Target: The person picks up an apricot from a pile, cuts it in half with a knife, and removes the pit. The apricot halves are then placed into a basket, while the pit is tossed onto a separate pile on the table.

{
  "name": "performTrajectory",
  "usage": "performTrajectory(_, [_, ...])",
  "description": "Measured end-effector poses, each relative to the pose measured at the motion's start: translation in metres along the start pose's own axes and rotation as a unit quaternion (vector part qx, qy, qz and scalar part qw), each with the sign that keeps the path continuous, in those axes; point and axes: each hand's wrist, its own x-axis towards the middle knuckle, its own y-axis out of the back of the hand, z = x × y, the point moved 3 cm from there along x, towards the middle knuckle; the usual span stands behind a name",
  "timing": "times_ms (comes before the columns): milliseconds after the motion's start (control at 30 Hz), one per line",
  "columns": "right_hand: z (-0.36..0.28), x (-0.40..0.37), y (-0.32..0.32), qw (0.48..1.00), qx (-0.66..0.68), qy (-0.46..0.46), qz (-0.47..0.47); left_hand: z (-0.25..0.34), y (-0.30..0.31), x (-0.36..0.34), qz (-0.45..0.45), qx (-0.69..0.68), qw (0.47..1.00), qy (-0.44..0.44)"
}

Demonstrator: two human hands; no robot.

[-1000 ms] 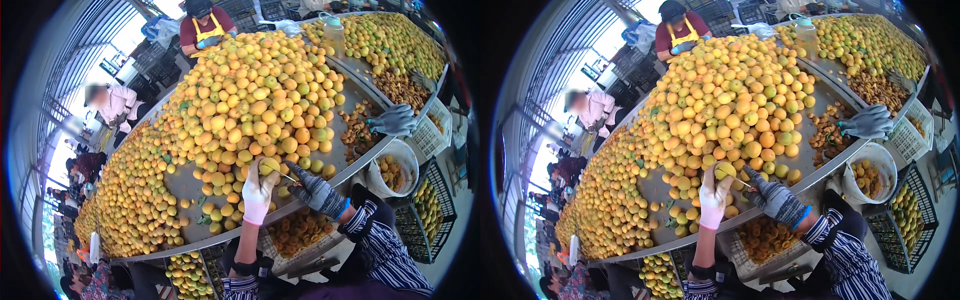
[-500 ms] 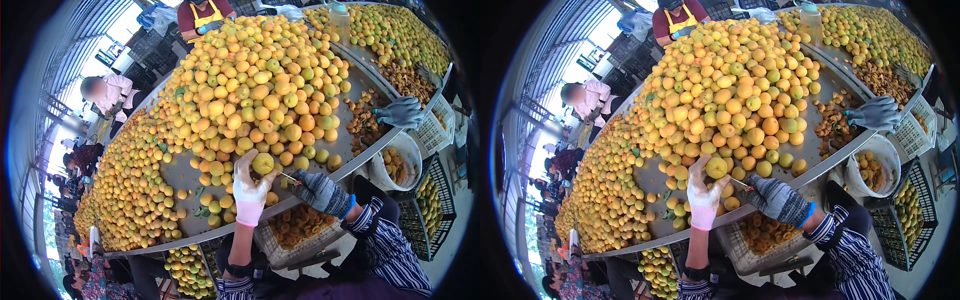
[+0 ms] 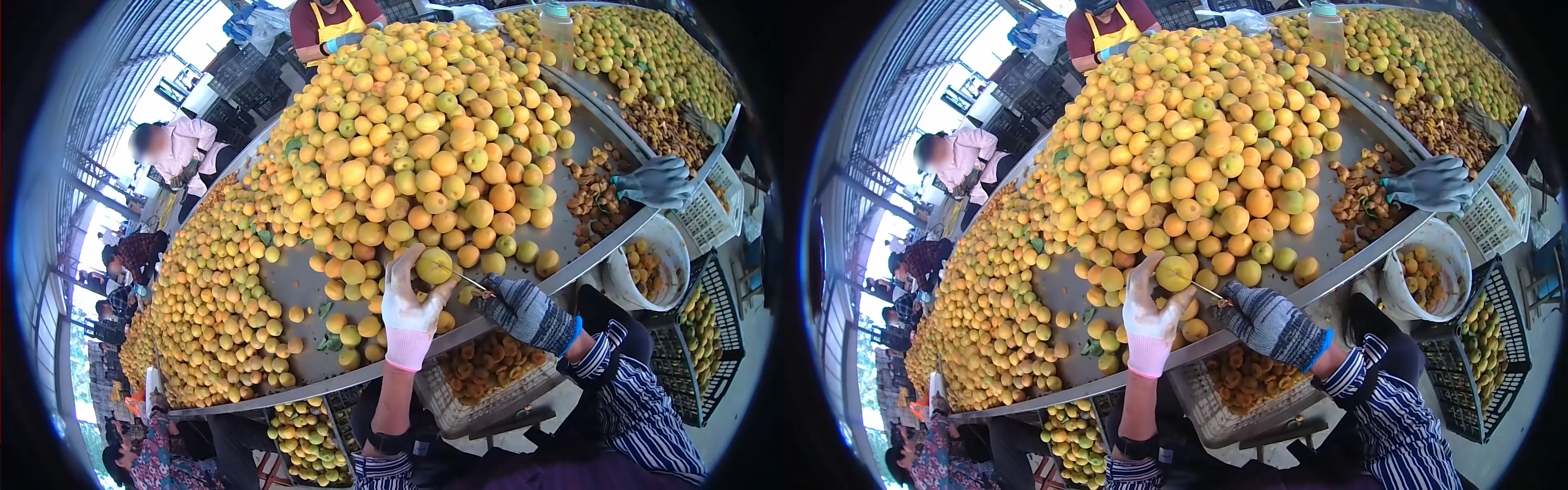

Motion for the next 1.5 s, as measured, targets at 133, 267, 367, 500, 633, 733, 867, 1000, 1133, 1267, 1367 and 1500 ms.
performTrajectory(133, [-0.006, 0.0, 0.003, 1.0, -0.001, -0.02, 0.0, 0.004, -0.001, 0.002, -0.005, -0.001, 1.0, -0.003])
performTrajectory(267, [-0.01, 0.0, 0.005, 1.0, -0.014, -0.024, 0.014, 0.002, -0.003, -0.001, 0.003, -0.001, 1.0, -0.023])
performTrajectory(367, [-0.009, -0.002, 0.004, 0.996, -0.054, -0.062, -0.013, 0.006, -0.004, -0.001, 0.001, -0.006, 1.0, -0.003])
performTrajectory(500, [-0.003, -0.004, 0.002, 0.997, -0.069, -0.019, 0.006, 0.006, -0.005, 0.0, -0.019, -0.031, 0.999, 0.032])
performTrajectory(633, [-0.009, -0.004, 0.006, 0.998, -0.039, -0.04, 0.007, 0.01, -0.004, 0.001, -0.019, -0.035, 0.999, 0.036])
performTrajectory(733, [-0.01, -0.004, 0.007, 0.999, -0.018, -0.047, 0.0, 0.007, -0.005, 0.001, -0.01, -0.042, 0.998, 0.042])
performTrajectory(867, [0.0, -0.007, 0.001, 0.999, -0.037, -0.026, -0.004, 0.005, -0.003, 0.003, 0.011, -0.016, 1.0, 0.011])
performTrajectory(1000, [0.017, -0.004, -0.013, 0.955, 0.263, -0.127, 0.045, 0.011, -0.013, 0.0, -0.018, -0.082, 0.982, 0.169])
performTrajectory(1133, [0.015, 0.002, -0.018, 0.835, 0.47, -0.282, 0.05, 0.022, -0.026, -0.002, -0.028, -0.005, 0.997, 0.078])
performTrajectory(1267, [0.021, 0.007, -0.006, 0.801, 0.506, -0.308, 0.086, 0.037, -0.031, -0.006, -0.063, -0.016, 0.998, 0.027])
performTrajectory(1367, [0.031, 0.009, 0.003, 0.785, 0.535, -0.294, 0.103, 0.032, -0.03, -0.007, -0.096, -0.176, 0.971, 0.127])
performTrajectory(1500, [0.026, 0.01, 0.014, 0.824, 0.478, -0.293, 0.083, 0.022, -0.042, -0.013, -0.113, -0.339, 0.901, 0.248])
